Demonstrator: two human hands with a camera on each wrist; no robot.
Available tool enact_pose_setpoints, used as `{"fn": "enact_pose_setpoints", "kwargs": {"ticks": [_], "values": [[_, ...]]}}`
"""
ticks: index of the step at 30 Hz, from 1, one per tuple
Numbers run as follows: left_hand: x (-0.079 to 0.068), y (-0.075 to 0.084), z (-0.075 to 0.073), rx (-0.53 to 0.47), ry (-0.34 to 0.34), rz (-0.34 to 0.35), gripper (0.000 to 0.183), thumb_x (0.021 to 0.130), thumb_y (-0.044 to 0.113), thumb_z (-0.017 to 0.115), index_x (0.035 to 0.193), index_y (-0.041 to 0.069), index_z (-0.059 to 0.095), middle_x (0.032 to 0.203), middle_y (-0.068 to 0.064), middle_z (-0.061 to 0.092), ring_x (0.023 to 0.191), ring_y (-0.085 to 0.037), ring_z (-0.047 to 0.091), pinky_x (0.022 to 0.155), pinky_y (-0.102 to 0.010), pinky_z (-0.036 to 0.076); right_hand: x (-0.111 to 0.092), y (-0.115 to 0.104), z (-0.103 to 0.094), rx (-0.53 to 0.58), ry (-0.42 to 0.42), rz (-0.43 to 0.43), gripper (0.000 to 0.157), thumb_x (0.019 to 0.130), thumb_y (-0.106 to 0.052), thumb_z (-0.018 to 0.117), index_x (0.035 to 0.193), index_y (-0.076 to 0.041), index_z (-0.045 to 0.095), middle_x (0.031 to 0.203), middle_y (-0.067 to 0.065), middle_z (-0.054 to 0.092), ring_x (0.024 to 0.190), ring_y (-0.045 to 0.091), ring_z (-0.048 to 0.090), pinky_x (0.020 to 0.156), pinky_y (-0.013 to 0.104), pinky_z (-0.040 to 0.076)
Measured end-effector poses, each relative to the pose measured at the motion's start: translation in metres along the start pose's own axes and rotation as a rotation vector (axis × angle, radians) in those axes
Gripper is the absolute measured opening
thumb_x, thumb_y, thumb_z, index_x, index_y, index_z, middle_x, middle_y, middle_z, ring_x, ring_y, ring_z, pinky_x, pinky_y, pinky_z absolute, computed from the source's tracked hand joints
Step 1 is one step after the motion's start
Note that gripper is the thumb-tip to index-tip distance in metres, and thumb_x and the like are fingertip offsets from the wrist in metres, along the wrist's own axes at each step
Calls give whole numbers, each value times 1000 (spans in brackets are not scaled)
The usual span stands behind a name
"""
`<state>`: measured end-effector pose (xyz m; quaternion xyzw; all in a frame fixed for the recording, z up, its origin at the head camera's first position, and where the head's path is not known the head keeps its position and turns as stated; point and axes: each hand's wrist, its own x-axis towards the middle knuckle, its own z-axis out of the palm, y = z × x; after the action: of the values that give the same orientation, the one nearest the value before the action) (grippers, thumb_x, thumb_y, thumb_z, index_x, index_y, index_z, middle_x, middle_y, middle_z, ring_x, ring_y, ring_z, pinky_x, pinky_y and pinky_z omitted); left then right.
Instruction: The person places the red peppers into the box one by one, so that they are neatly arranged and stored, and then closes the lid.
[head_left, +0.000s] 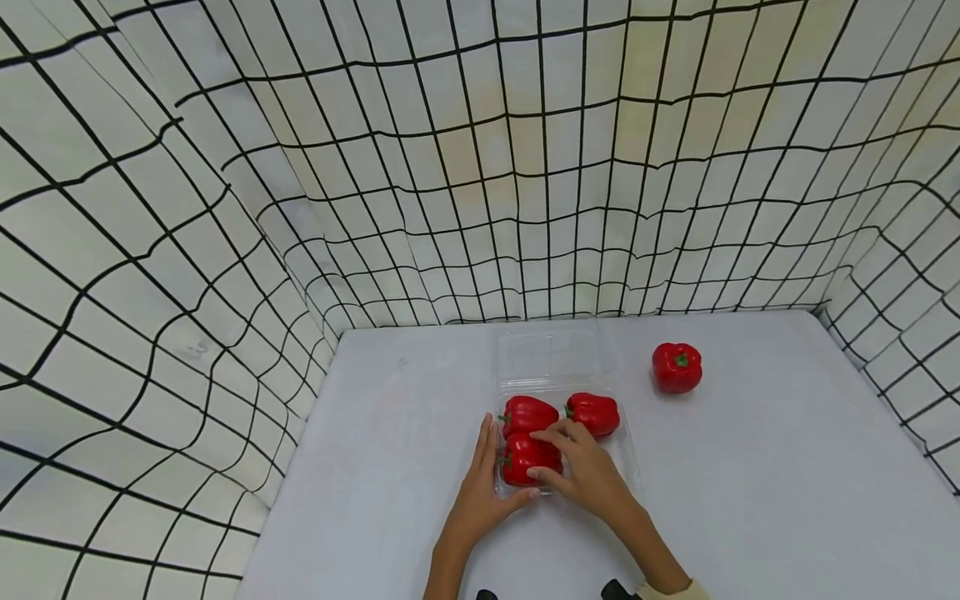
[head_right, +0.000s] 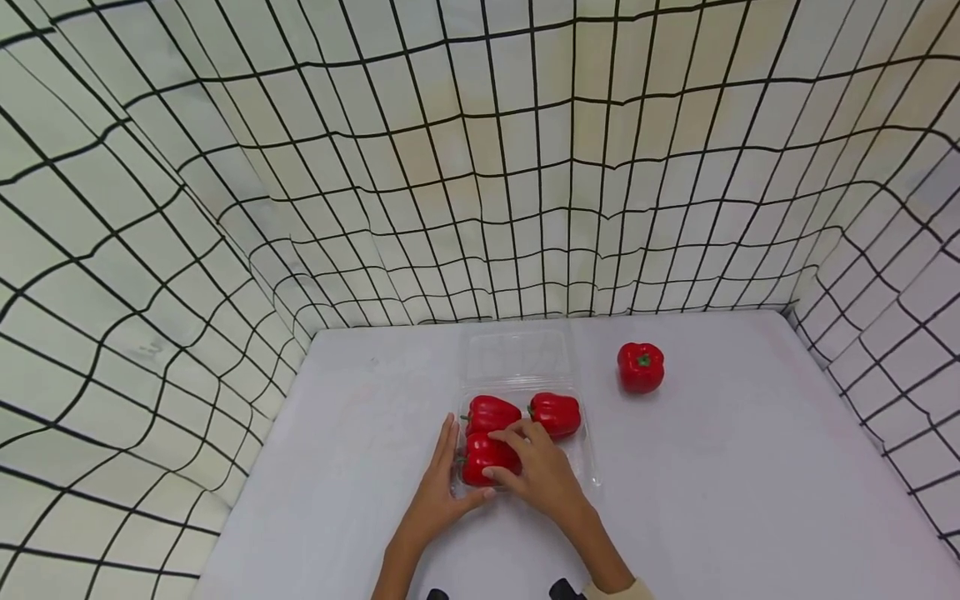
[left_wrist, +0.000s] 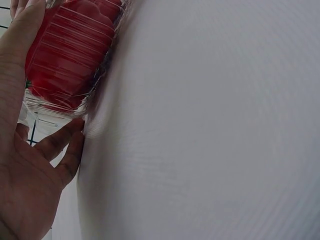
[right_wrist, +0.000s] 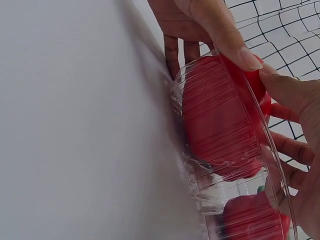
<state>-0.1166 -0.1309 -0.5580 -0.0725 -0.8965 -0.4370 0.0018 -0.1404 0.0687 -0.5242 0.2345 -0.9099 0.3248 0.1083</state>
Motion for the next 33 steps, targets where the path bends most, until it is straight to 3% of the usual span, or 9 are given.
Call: {"fn": "enact_pose_setpoints", "kwargs": {"ticks": [8,17,24,29,33], "values": [[0,0,0,-11,-10,1,111,76,65,71,159,24,9,166,8,3,151,-31,21,107,-57,41,3,-5,0,-55,-20,37,54,71,-40,85,119,-23,69,110,-1,62,103,16,58,83,38,61],[-1,2,-1,5,-1,-22,113,73,66,72,158,24,11,165,11,4,151,-29,21,106,-54,43,0,-10,3,-110,-19,7,56,74,-41,83,123,-20,64,111,0,58,99,14,53,76,35,62],[0,2,-2,2,0,-28,113,72,67,72,158,25,11,165,12,3,151,-29,22,106,-54,43,-4,-5,7,-123,16,-34,62,78,-45,79,132,-21,61,114,2,58,99,13,53,80,32,61],[2,0,-2,-1,19,-10,113,73,65,73,158,23,12,165,9,6,150,-29,23,106,-53,43,-6,-5,5,-99,97,-12,61,77,-42,81,131,-20,62,117,3,59,107,17,58,86,36,60],[1,-1,0,-16,17,1,113,73,63,73,158,23,12,166,6,8,149,-31,26,105,-53,44,-5,-1,-3,-16,260,17,47,78,-28,83,120,-15,67,112,5,61,104,21,63,83,38,60]]}}
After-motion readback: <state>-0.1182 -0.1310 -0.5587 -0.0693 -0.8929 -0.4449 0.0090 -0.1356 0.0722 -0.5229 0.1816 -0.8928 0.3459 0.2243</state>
